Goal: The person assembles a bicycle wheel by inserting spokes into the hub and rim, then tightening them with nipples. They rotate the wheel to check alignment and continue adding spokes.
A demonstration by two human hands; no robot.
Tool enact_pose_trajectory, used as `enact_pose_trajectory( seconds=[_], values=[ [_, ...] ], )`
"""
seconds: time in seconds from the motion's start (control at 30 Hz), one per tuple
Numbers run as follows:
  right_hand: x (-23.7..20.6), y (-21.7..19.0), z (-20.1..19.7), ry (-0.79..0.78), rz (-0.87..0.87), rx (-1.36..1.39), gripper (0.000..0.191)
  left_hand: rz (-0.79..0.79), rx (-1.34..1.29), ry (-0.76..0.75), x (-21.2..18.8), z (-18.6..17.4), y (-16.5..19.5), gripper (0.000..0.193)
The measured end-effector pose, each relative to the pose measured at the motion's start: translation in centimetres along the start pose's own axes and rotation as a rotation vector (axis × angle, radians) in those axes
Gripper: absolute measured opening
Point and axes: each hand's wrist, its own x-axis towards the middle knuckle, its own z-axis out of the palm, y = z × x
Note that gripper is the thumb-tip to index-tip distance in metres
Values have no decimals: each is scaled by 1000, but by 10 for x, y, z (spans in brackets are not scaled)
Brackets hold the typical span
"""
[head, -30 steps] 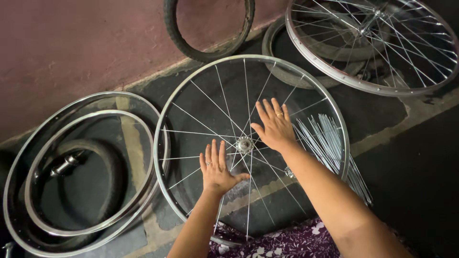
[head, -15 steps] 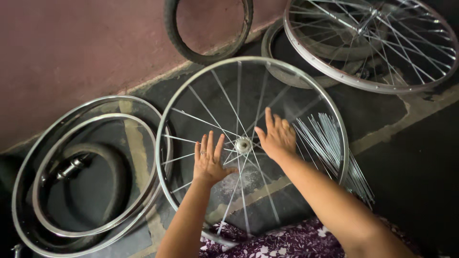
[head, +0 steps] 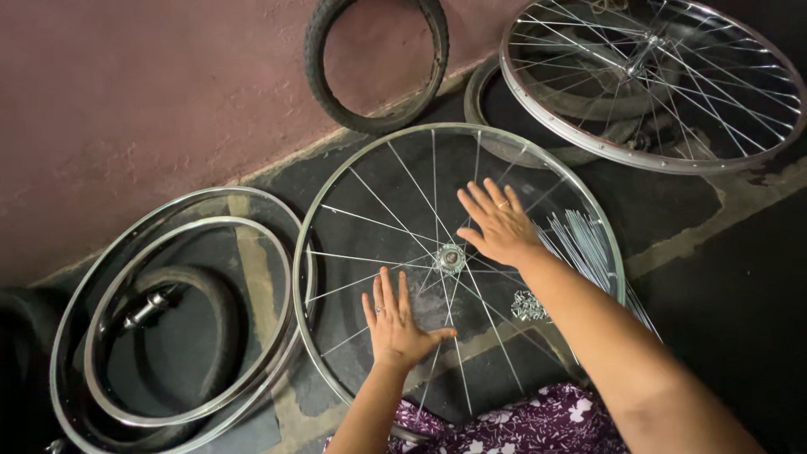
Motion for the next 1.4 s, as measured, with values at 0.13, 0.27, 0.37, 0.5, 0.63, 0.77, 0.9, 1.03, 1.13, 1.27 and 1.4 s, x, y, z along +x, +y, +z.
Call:
enact_pose_trajectory(
  seconds=[0.13, 0.27, 0.37, 0.5, 0.63, 0.77, 0.9, 1.03, 1.13, 1.27, 1.4],
  values=[
    [-7, 2, 33, 31, 89, 82, 74, 56, 0, 14, 11, -13, -2, 145],
    [-12, 4, 43, -9, 170, 72, 74, 147, -32, 57, 23, -10, -16, 146],
    [-10, 1, 37, -53, 265, 83, 75, 202, -17, 12, 39, -13, -25, 147],
    [-12, -20, 34, -100, 428, 58, 79, 274, 49, -76, 62, -29, -45, 148],
    [-29, -39, 36, -141, 600, 94, 81, 254, 108, -193, 78, -35, -59, 143],
    [-49, -44, 30, -150, 718, 204, 83, 117, 95, -35, 54, -10, -51, 129],
    [-60, -35, 15, 115, 481, 68, 82, -80, 71, 172, 6, 18, -29, 119],
    [-43, -19, 4, 70, 127, 75, 78, -142, -56, 36, -15, 20, -6, 129],
    [-29, -16, 3, 12, 36, 61, 79, -205, 15, -175, -10, 8, -1, 134],
    [-25, -22, 9, -8, 53, 61, 78, -185, 17, -167, -4, 2, -9, 134],
    [-27, -23, 15, 8, 48, 60, 78, -188, 0, -201, 0, 14, -18, 133]
  ],
)
